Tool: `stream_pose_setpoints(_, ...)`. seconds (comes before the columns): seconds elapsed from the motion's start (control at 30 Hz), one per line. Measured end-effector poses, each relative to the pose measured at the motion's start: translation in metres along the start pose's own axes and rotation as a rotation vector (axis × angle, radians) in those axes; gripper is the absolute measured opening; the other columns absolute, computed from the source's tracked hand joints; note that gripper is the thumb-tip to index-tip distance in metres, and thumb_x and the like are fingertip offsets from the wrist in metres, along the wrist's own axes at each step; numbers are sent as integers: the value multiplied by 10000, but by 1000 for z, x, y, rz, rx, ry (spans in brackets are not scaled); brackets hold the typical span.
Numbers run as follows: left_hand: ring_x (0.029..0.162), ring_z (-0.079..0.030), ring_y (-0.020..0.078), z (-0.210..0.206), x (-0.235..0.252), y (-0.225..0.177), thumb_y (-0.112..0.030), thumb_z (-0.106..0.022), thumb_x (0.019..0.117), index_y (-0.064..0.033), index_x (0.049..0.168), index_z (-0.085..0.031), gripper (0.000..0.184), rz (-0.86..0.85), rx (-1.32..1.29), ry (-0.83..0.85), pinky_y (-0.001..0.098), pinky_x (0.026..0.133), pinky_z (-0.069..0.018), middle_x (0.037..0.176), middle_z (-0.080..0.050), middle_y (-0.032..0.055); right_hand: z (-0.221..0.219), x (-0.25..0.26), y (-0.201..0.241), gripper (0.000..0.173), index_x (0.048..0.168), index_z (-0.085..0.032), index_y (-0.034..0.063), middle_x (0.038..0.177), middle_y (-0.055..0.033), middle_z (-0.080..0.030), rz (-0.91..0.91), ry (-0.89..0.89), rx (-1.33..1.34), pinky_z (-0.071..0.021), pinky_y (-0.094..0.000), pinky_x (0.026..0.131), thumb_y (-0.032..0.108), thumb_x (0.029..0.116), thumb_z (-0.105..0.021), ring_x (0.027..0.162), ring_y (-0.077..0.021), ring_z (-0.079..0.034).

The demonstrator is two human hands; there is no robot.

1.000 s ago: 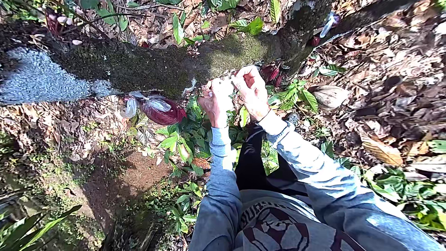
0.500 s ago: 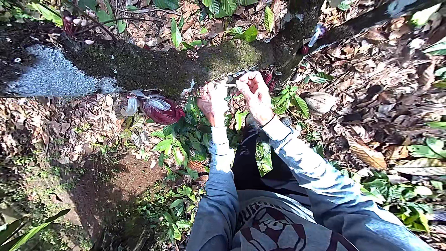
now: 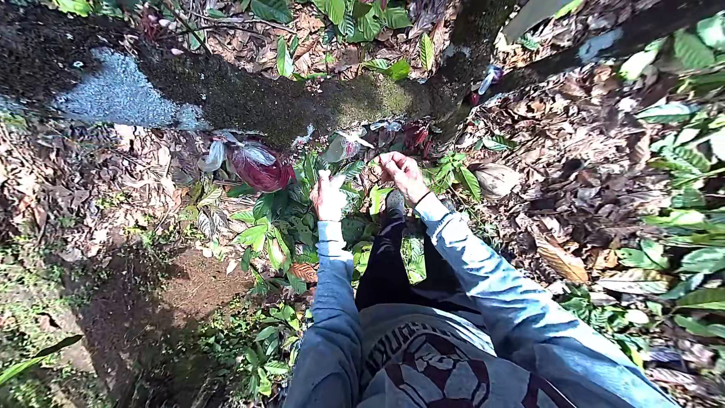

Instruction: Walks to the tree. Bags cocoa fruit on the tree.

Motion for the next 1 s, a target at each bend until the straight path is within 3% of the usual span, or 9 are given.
stream_pose_setpoints(0.17, 489, -478, 96, 7, 50, -22, -686, -355, 1026, -193, 1384, -592, 654, -77, -38, 49, 264, 419, -435, 968, -692, 35, -33, 42, -28, 373, 1256, -650, 31, 1117, -89, -713, -148, 33, 130, -603, -361, 783, 303, 1115, -437, 876, -171, -702)
stream_pose_setpoints(0.27, 494, -506, 118, -3, 63, -33, -551, -482, 1049, -139, 1239, -653, 484, -82, 104, 169, 294, 439, -477, 778, -620, 30, -42, 56, -36, 381, 1304, -638, 71, 1176, -67, -709, -195, 39, 163, -597, -371, 817, 341, 1108, -454, 943, -172, -701)
stream_pose_setpoints(0.37, 516, -547, 136, -15, 55, -37, -354, -623, 1025, -101, 1233, -680, 333, -78, 140, 239, 307, 440, -482, 858, -705, 86, -56, 66, -42, 449, 1447, -538, 94, 1330, -90, -641, -224, 92, 193, -583, -414, 909, 360, 1087, -505, 1111, -221, -670)
stream_pose_setpoints(0.43, 515, -547, 145, -22, 43, -28, -366, -623, 1025, -111, 1250, -670, 343, -50, 126, 262, 310, 437, -481, 851, -696, 90, -68, 69, -53, 532, 1504, -488, 109, 1390, -86, -619, -249, 149, 231, -569, -419, 968, 402, 1064, -545, 1188, -219, -648)
stream_pose_setpoints(0.63, 577, -594, 153, -36, 8, -9, -301, -536, 1066, -51, 1209, -683, 324, -62, -33, 191, 319, 492, -530, 833, -686, 102, -68, 68, -50, 98, 1020, -715, 33, 927, -50, -707, -127, -96, 255, -557, -321, 800, 104, 988, -656, 847, -108, -649)
stream_pose_setpoints(0.73, 673, -640, 166, -32, 4, -12, -319, -488, 1088, -63, 1227, -684, 351, -92, -40, 124, 345, 589, -568, 910, -710, 106, -58, 64, -45, 129, 1061, -712, 18, 954, -57, -717, -95, -140, 285, -573, -315, 842, 111, 1013, -637, 879, -116, -670)
stream_pose_setpoints(0.87, 528, -542, 142, -38, 3, -7, -361, -476, 1088, -110, 1278, -664, 366, -14, -99, 229, 300, 437, -475, 887, -694, 102, -55, 60, -50, 276, 1169, -654, 46, 1020, -68, -715, -168, -86, 287, -587, -351, 828, 272, 1087, -518, 928, -159, -692)
stream_pose_setpoints(0.93, 540, -544, 140, -43, -1, -6, -374, -475, 1088, -112, 1253, -681, 372, -12, -71, 291, 296, 455, -485, 900, -699, 94, -62, 57, -52, 389, 1247, -646, 73, 1078, -68, -721, -235, -18, 261, -592, -379, 863, 393, 1088, -495, 965, -169, -698)
stream_pose_setpoints(1.0, 523, -541, 138, -46, -6, -7, -364, -485, 1084, -88, 1168, -686, 352, -27, -74, 297, 301, 459, -496, 783, -653, 70, -69, 60, -53, 273, 1180, -685, 56, 998, -58, -726, -204, 33, 240, -583, -339, 816, 278, 1050, -592, 882, -133, -683)
Point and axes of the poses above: each hand's wrist, its own x-axis towards the middle knuckle, its own z-axis out of the back of the hand, y = z × x, the point moved 9 cm from there along x, towards the middle knuckle
